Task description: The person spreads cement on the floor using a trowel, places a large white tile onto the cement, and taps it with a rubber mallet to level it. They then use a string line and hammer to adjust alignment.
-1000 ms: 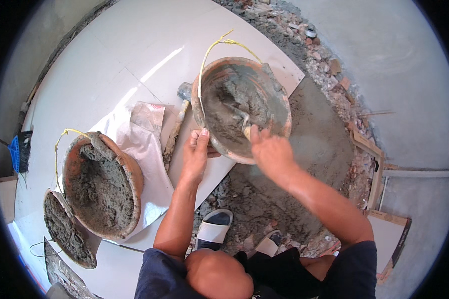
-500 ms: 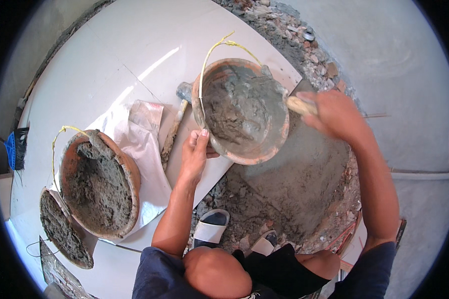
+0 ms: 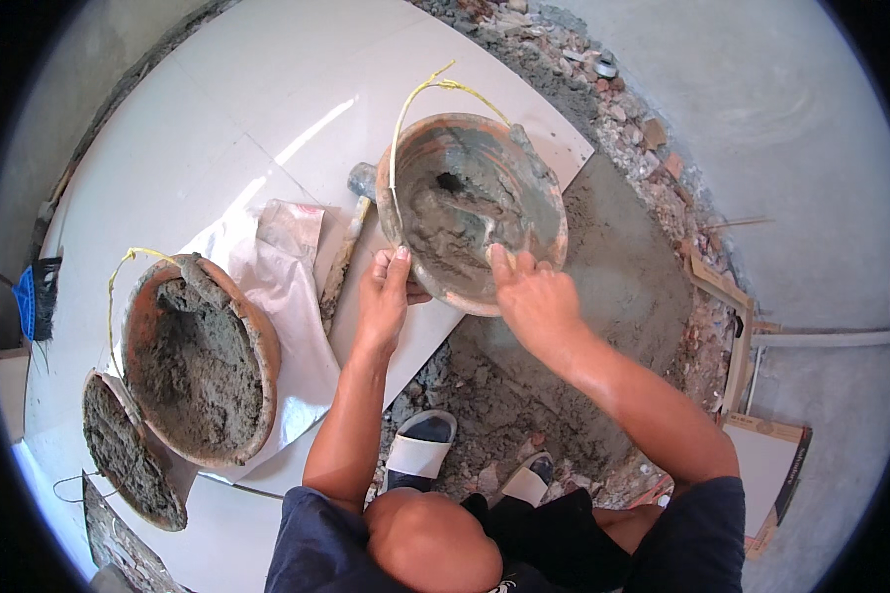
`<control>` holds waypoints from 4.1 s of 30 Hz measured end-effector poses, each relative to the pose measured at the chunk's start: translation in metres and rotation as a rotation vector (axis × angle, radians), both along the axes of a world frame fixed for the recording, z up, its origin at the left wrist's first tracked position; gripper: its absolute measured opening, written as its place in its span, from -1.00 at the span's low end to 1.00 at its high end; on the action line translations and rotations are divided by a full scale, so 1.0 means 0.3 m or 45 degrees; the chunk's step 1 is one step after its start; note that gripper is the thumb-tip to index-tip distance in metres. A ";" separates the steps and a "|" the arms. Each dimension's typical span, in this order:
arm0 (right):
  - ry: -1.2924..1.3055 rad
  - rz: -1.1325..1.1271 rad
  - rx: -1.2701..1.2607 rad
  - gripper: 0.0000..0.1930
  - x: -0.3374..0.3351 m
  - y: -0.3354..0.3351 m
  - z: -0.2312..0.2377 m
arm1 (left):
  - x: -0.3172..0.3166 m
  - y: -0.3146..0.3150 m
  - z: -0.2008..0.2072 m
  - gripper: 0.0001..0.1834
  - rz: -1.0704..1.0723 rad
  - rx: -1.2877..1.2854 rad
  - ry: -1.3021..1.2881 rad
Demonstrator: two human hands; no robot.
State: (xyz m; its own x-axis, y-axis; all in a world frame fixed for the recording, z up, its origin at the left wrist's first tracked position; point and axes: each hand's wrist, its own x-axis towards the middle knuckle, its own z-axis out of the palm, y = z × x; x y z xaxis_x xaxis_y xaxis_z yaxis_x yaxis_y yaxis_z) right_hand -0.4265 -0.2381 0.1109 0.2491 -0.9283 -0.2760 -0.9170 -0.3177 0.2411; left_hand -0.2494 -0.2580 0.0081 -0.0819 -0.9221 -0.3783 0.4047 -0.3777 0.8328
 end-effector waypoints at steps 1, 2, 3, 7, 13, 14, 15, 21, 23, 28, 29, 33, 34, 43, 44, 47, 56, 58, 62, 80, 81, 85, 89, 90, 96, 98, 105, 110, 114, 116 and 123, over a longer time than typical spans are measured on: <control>0.007 0.002 0.011 -0.46 0.001 0.015 0.026 | 0.002 0.000 0.000 -0.67 -0.005 -0.001 -0.011; 0.038 -0.022 0.059 -0.44 -0.001 0.022 0.062 | 0.003 -0.002 0.000 -0.67 -0.006 -0.003 -0.024; 0.037 -0.006 0.046 -0.42 -0.010 0.024 0.109 | 0.004 -0.002 0.001 -0.67 -0.006 -0.006 -0.025; 0.071 -0.162 0.070 -0.50 -0.086 0.007 0.352 | -0.001 -0.002 0.002 -0.67 0.005 0.006 -0.013; 0.047 -0.215 0.157 -0.66 -0.162 -0.257 0.382 | 0.005 0.001 -0.004 -0.66 -0.029 0.008 -0.021; 0.056 -0.204 0.229 -0.70 -0.151 -0.316 0.334 | 0.007 0.002 -0.005 -0.65 -0.049 0.016 -0.030; 0.114 -0.227 0.322 -0.73 -0.137 -0.366 0.284 | 0.009 0.001 -0.007 -0.64 -0.047 0.015 -0.029; 0.179 -0.256 0.276 -0.69 -0.073 -0.293 0.113 | -0.004 -0.009 -0.008 -0.65 0.006 -0.060 -0.007; 0.154 -0.131 0.112 -0.62 -0.040 -0.171 0.063 | -0.005 -0.007 -0.008 -0.65 0.006 -0.033 -0.014; 0.271 0.126 0.022 -0.50 0.016 0.015 0.014 | 0.005 -0.006 -0.015 -0.63 -0.051 -0.025 -0.052; 0.263 0.177 -0.023 -0.48 0.015 0.036 0.023 | 0.007 -0.005 -0.017 -0.63 -0.058 -0.020 -0.037; 0.215 0.164 -0.023 -0.53 -0.024 0.083 0.121 | 0.006 -0.007 -0.017 -0.64 -0.048 -0.026 -0.038; 0.202 0.144 0.007 -0.53 -0.041 0.088 0.162 | 0.006 -0.006 -0.016 -0.65 -0.051 -0.029 -0.040; -0.091 -0.158 0.347 -0.54 -0.215 -0.227 0.496 | 0.003 0.001 -0.002 -0.67 -0.009 0.005 0.004; -0.133 -0.119 0.402 -0.56 -0.210 -0.269 0.477 | 0.002 -0.001 -0.002 -0.67 -0.009 0.010 0.002; -0.030 -0.213 0.516 -0.60 -0.080 -0.322 0.211 | 0.004 0.000 -0.002 -0.67 0.005 0.010 0.020; 0.112 0.157 0.161 -0.61 -0.074 -0.018 0.213 | 0.008 0.000 -0.006 -0.66 -0.014 -0.001 -0.018; 0.240 0.025 0.197 -0.59 -0.108 -0.023 0.328 | 0.006 -0.001 -0.005 -0.66 -0.007 -0.006 -0.012; 0.163 -0.093 0.210 -0.68 -0.164 -0.057 0.511 | 0.002 -0.001 -0.002 -0.67 0.001 -0.001 -0.006; 0.083 -0.040 0.350 -0.67 -0.203 -0.220 0.503 | 0.007 -0.001 0.001 -0.65 -0.012 -0.012 -0.006; 0.107 -0.045 0.337 -0.63 -0.202 -0.250 0.485 | 0.008 -0.002 0.003 -0.65 -0.034 0.005 -0.027; 0.013 -0.406 0.645 -0.71 -0.078 -0.306 0.153 | 0.008 0.002 0.006 -0.64 -0.049 0.019 -0.029; 0.109 -0.068 0.418 -0.74 -0.026 -0.183 0.090 | 0.010 -0.003 -0.001 -0.66 -0.070 -0.005 -0.053; 0.154 0.016 0.298 -0.76 0.004 -0.152 0.091 | 0.009 -0.004 -0.004 -0.66 -0.058 -0.015 -0.047; 0.411 0.405 0.314 -0.78 0.054 -0.078 0.308 | 0.015 -0.005 -0.017 -0.67 -0.079 -0.009 -0.042; 0.428 0.249 0.095 -0.87 -0.001 -0.114 0.440 | 0.014 -0.003 -0.018 -0.68 -0.069 -0.005 0.005; 0.367 0.410 -0.085 -0.87 0.029 -0.480 0.555 | 0.014 -0.002 -0.007 -0.65 -0.046 0.015 0.035; 0.549 0.463 -0.069 -0.88 0.152 -0.625 0.285 | 0.015 0.003 -0.006 -0.63 -0.037 0.000 0.066; 0.504 0.547 -0.023 -0.88 0.140 -0.532 0.143 | 0.014 -0.001 -0.009 -0.63 -0.051 0.021 0.038; 0.452 0.519 -0.010 -0.87 0.128 -0.439 0.107 | 0.017 -0.005 -0.009 -0.63 -0.053 0.011 0.055; 0.458 0.290 -0.154 -0.53 0.060 -0.067 0.017 | 0.019 -0.007 -0.020 -0.63 -0.071 -0.029 -0.018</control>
State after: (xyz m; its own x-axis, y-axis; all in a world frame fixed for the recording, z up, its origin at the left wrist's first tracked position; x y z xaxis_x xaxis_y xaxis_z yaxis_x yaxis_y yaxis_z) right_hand -0.4085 -0.2582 0.1159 0.3591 -0.8917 -0.2755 -0.6775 -0.4521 0.5802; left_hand -0.2436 -0.2601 0.0023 -0.1280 -0.9247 -0.3586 0.3718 -0.3799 0.8470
